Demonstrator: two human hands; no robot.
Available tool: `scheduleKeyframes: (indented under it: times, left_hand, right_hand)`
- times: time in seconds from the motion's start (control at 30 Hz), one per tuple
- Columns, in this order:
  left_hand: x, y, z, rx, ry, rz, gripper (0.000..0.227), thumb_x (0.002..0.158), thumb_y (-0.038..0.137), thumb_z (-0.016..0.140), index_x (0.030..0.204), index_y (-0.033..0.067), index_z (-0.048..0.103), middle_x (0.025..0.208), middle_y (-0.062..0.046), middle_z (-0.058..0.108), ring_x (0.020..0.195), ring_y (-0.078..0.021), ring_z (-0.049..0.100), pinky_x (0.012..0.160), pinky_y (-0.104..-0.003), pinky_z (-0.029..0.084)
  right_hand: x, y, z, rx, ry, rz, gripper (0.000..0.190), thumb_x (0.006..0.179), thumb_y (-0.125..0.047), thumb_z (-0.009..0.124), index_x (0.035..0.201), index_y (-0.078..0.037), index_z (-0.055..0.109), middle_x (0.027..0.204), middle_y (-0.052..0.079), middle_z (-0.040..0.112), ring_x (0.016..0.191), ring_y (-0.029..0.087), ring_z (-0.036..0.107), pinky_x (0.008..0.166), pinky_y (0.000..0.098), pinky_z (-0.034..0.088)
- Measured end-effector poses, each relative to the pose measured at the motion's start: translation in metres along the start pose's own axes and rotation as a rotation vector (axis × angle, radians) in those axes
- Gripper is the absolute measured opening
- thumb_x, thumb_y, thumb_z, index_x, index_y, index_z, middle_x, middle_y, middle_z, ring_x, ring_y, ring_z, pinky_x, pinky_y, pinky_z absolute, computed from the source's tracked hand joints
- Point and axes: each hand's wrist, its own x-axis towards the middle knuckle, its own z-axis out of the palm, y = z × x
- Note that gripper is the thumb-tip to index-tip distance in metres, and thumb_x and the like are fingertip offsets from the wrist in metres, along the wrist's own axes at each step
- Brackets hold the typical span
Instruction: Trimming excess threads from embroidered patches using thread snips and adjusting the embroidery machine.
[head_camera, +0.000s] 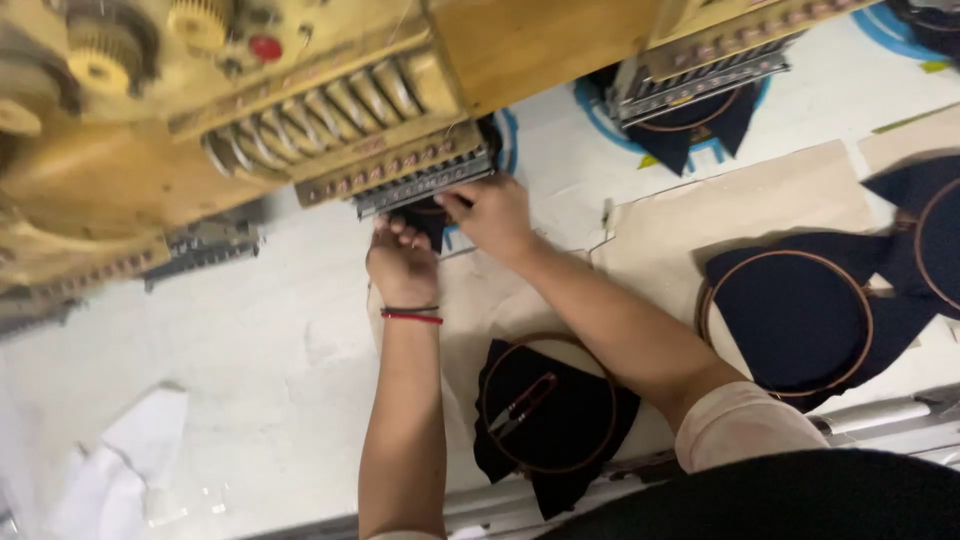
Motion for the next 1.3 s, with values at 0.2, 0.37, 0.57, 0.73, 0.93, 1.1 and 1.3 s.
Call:
scheduleKeyframes:
  times: [0.2, 0.37, 0.57, 0.73, 0.93, 1.1, 1.3]
  left_hand:
    - [-0.004, -0.009, -0.003, -0.136, -0.036, 0.053, 0.020, 0.118, 0.018, 0.039, 0.107, 0.0173, 0.056, 0.080, 0.012, 0.048, 0.065, -0.0042, 0.046, 0.061, -0.018, 0.042]
    - [-0.010, -0.010, -0.004, -0.190, -0.060, 0.118, 0.015, 0.117, 0.018, 0.046, 0.108, 0.0142, 0.059, 0.078, 0.005, 0.055, 0.064, -0.0082, 0.049, 0.061, -0.022, 0.049]
    - [-0.010, -0.010, -0.002, -0.205, -0.101, 0.138, 0.016, 0.117, 0.019, 0.048, 0.112, 0.0116, 0.061, 0.078, 0.002, 0.058, 0.063, -0.0103, 0.051, 0.062, -0.024, 0.050]
    - [-0.007, -0.010, -0.010, -0.311, -0.178, 0.093, 0.014, 0.113, 0.015, 0.054, 0.105, 0.0084, 0.064, 0.079, -0.006, 0.060, 0.064, -0.0158, 0.048, 0.061, -0.031, 0.041]
    - [-0.008, -0.011, -0.005, -0.315, -0.144, 0.094, 0.014, 0.110, 0.014, 0.057, 0.103, 0.0051, 0.066, 0.074, -0.006, 0.061, 0.059, -0.0163, 0.051, 0.058, -0.031, 0.043]
    - [-0.026, -0.010, 0.010, 0.105, -0.205, 0.205, 0.023, 0.104, 0.015, 0.063, 0.110, -0.0042, 0.074, 0.066, -0.013, 0.065, 0.047, -0.0194, 0.051, 0.047, -0.028, 0.036]
    - [0.002, 0.011, 0.018, 0.074, -0.385, -0.408, 0.035, 0.096, 0.031, 0.071, 0.068, 0.0167, 0.058, 0.072, 0.001, 0.062, 0.051, -0.0094, 0.042, 0.052, -0.024, 0.029]
  right_hand:
    - [0.008, -0.007, -0.010, 0.093, -0.015, -0.040, 0.012, 0.077, -0.015, 0.095, 0.081, -0.019, 0.085, 0.071, 0.005, 0.078, 0.068, 0.035, 0.075, 0.065, 0.0453, 0.062]
    - [0.006, -0.003, -0.006, 0.116, -0.040, -0.044, 0.014, 0.078, -0.013, 0.096, 0.084, -0.020, 0.086, 0.072, 0.003, 0.079, 0.070, 0.032, 0.076, 0.069, 0.0419, 0.063]
    - [0.011, -0.014, -0.012, 0.155, -0.075, -0.032, 0.013, 0.083, -0.005, 0.092, 0.085, -0.016, 0.086, 0.074, 0.006, 0.079, 0.072, 0.036, 0.077, 0.070, 0.0432, 0.063]
    - [0.005, -0.006, -0.013, 0.076, -0.172, -0.117, 0.008, 0.096, -0.012, 0.089, 0.103, -0.014, 0.088, 0.091, 0.004, 0.085, 0.075, 0.020, 0.078, 0.062, 0.0358, 0.054]
    - [0.005, -0.004, -0.010, 0.096, -0.171, -0.119, 0.006, 0.098, -0.009, 0.089, 0.104, -0.008, 0.088, 0.095, 0.007, 0.085, 0.083, 0.023, 0.080, 0.067, 0.0362, 0.056]
    - [-0.001, 0.008, -0.002, -0.041, -0.135, -0.145, 0.008, 0.097, -0.019, 0.087, 0.091, -0.013, 0.086, 0.075, 0.005, 0.078, 0.065, 0.026, 0.071, 0.057, 0.0405, 0.048]
    - [0.003, 0.001, 0.000, -0.060, -0.089, -0.158, 0.011, 0.093, -0.012, 0.083, 0.084, -0.015, 0.078, 0.070, 0.003, 0.075, 0.059, 0.024, 0.068, 0.053, 0.0402, 0.045]
